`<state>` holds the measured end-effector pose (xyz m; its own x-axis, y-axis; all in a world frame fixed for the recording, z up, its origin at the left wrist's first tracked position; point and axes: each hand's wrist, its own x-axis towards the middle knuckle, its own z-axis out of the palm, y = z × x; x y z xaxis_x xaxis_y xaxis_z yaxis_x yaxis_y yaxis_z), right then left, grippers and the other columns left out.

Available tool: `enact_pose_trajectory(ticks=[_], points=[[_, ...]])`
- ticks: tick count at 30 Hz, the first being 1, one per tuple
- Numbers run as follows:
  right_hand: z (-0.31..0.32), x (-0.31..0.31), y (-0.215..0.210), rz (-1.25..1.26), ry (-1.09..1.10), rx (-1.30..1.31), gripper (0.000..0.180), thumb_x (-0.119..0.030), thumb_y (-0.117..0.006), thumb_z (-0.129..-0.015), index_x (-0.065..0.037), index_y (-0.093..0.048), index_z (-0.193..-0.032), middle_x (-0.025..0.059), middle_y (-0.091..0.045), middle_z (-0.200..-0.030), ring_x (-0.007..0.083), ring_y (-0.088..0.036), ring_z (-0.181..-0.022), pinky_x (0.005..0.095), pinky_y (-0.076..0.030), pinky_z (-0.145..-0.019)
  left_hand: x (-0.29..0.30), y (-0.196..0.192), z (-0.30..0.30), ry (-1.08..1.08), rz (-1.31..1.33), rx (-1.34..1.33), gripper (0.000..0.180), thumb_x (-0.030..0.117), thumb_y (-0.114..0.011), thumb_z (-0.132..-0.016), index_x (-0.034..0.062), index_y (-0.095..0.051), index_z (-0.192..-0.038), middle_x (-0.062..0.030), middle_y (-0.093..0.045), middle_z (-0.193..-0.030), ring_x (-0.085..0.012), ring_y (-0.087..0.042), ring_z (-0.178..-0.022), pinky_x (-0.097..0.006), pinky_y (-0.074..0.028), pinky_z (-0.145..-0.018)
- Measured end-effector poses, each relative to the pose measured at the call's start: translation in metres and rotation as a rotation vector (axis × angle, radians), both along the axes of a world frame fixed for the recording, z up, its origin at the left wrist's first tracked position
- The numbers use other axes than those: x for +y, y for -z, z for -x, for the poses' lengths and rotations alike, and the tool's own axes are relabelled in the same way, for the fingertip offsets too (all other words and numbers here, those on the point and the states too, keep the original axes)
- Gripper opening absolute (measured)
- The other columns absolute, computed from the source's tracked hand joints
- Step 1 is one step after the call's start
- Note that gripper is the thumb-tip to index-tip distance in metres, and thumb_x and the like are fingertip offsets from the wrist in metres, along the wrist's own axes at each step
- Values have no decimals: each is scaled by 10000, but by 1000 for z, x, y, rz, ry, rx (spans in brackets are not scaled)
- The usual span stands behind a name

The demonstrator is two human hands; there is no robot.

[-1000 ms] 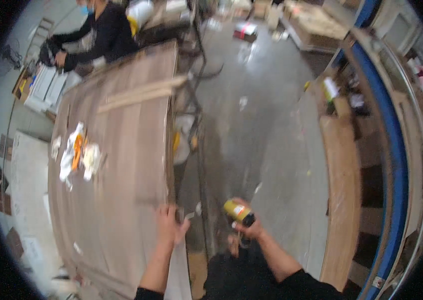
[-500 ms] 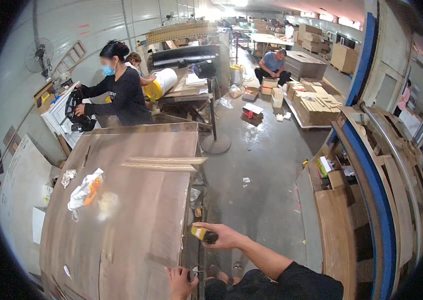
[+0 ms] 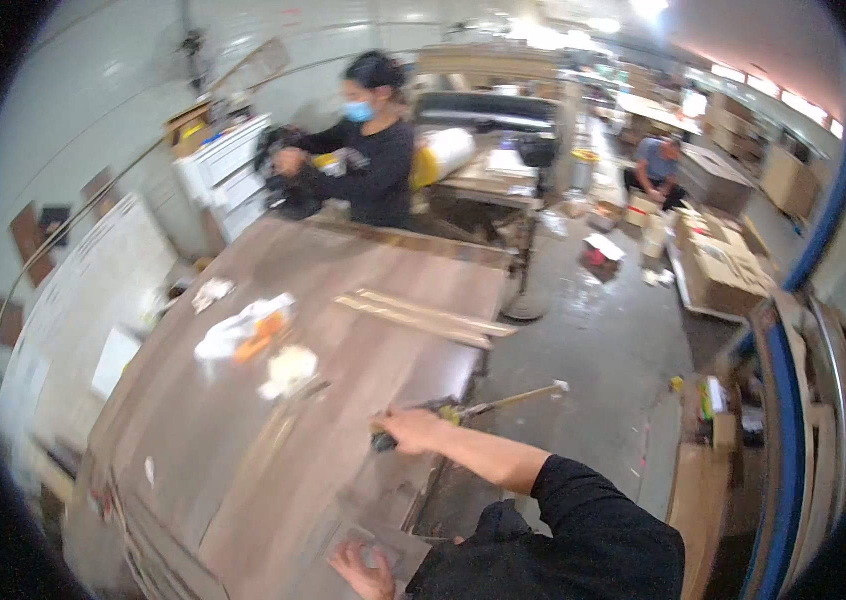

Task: Assembling wooden furniture panels by attaching strips using a pneumatic nail gun.

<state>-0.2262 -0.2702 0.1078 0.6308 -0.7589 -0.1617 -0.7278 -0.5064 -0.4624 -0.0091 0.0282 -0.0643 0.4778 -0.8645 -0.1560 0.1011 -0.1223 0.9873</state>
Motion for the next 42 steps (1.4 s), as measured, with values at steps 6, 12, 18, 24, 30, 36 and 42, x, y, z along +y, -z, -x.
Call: enact_pose_trajectory(ticks=[6, 12, 18, 24, 30, 36, 42], points=[[-12, -59, 77, 370, 63, 170, 736, -132, -681, -824, -181, -436, -1516, 169, -517, -1434, 459, -457, -1341, 595, -414, -1082, 89, -88, -16, -789, -357, -815, 485, 140, -662, -914, -62, -541, -1338, -298, -507, -1343, -460, -491, -1263, -551, -361, -1110], [-94, -36, 36, 87, -296, -199, 687, -253, -721, -868, -160, -477, -1503, 203, -531, -1456, 403, -454, -1384, 496, -385, -1155, 149, -82, 19, -1275, -408, -94, 599, 192, -641, -981, -44, -401, -1476, -231, -425, -1483, -319, -502, -1276, -438, -422, -1085], [-166, -12, 105, -185, -434, -235, 641, -289, -747, -862, -140, -546, -1453, 163, -573, -1446, 396, -502, -1351, 461, -418, -1125, 112, -85, 38, -1397, -187, 259, 802, 155, -610, -986, 109, -121, -1620, -190, -325, -1552, -301, -427, -1354, -480, -410, -1098], [-154, 35, 105, -451, -513, -147, 578, -249, -756, -847, -128, -610, -1393, 135, -686, -1295, 318, -593, -1265, 413, -467, -1076, 93, -95, 70, -1352, -103, 411, 845, 178, -640, -955, 133, -119, -1620, -123, -351, -1545, -277, -433, -1346, -465, -414, -1080], [-87, 39, 104, -204, -433, -240, 526, -216, -737, -845, -152, -636, -1358, 118, -694, -1264, 337, -617, -1190, 422, -489, -1042, 70, -106, 81, -1275, -147, 393, 778, 234, -623, -961, 179, -192, -1606, -97, -440, -1447, -247, -462, -1332, -482, -364, -1120], [-22, 41, 89, -317, -110, -445, 517, -213, -733, -862, -131, -626, -1361, 133, -686, -1228, 344, -606, -1180, 423, -488, -1020, 63, -90, 82, -1047, -101, 334, 733, 193, -621, -961, 148, -250, -1591, -125, -394, -1499, -291, -375, -1407, -478, -327, -1152], [22, 88, 105, -184, 390, -661, 473, -233, -747, -862, -59, -643, -1289, 171, -688, -1127, 377, -639, -1060, 444, -505, -940, -42, -103, 55, -191, -335, -1033, 461, 166, -699, -902, 69, -582, -1337, -203, -479, -1452, -395, -395, -1400, -544, -281, -1181]])
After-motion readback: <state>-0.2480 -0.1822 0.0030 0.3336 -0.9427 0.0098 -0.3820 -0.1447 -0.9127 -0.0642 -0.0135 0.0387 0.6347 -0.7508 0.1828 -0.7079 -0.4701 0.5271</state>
